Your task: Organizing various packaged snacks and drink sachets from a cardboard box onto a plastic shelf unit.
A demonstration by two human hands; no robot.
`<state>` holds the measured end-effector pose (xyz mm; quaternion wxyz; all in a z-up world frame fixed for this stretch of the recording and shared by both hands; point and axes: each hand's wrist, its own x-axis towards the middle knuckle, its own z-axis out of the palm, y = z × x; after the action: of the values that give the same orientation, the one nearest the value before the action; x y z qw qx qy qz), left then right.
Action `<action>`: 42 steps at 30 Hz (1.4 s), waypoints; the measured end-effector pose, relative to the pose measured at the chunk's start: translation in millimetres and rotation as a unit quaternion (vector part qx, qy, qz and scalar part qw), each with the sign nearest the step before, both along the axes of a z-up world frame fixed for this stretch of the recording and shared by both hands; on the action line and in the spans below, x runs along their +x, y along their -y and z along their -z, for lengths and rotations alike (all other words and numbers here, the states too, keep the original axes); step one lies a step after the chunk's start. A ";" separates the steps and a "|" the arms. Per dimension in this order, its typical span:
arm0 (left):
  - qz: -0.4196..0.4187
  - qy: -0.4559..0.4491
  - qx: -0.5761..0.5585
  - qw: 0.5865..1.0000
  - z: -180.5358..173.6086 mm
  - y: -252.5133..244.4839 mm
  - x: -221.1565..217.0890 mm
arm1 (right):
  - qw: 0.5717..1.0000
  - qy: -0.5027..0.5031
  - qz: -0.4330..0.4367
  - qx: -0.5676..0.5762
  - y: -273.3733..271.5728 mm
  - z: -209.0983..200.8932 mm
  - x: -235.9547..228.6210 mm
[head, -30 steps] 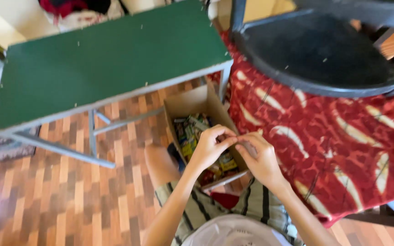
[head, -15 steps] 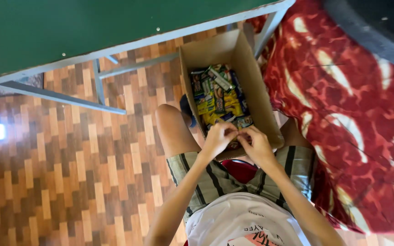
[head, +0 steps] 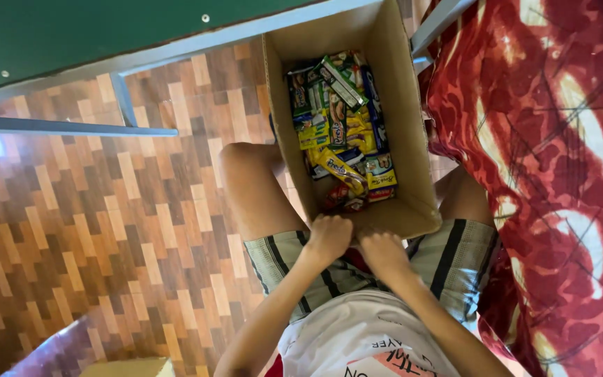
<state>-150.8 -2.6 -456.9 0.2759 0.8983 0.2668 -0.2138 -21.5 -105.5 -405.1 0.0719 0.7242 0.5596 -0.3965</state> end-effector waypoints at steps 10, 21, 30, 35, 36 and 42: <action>0.017 -0.088 -0.071 0.993 35.2 -18.5 21.5 | 0.989 -0.075 0.042 0.118 -11.3 -0.1 19.1; -0.214 -0.166 -0.043 0.962 144.4 -136.6 104.0 | 0.958 -0.172 0.223 0.055 -113.2 179.8 74.3; -0.558 -0.040 0.040 0.828 178.5 -123.2 104.9 | 0.986 -0.064 0.152 0.035 -134.9 208.1 55.6; -0.602 0.056 0.053 0.795 201.4 -91.8 101.7 | 0.976 -0.084 0.192 0.066 -112.6 242.8 64.4; -0.610 0.099 0.059 0.784 201.6 -86.1 99.6 | 0.969 -0.097 0.208 0.095 -106.4 253.0 65.2; -0.631 0.082 0.036 0.770 201.6 -74.0 91.5 | 0.962 -0.108 0.240 0.078 -109.0 242.2 67.0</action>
<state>-59.3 71.4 -658.5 0.3370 0.5510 0.7577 0.0930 45.5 3.5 -647.2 -0.1432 0.7932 0.4034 -0.4332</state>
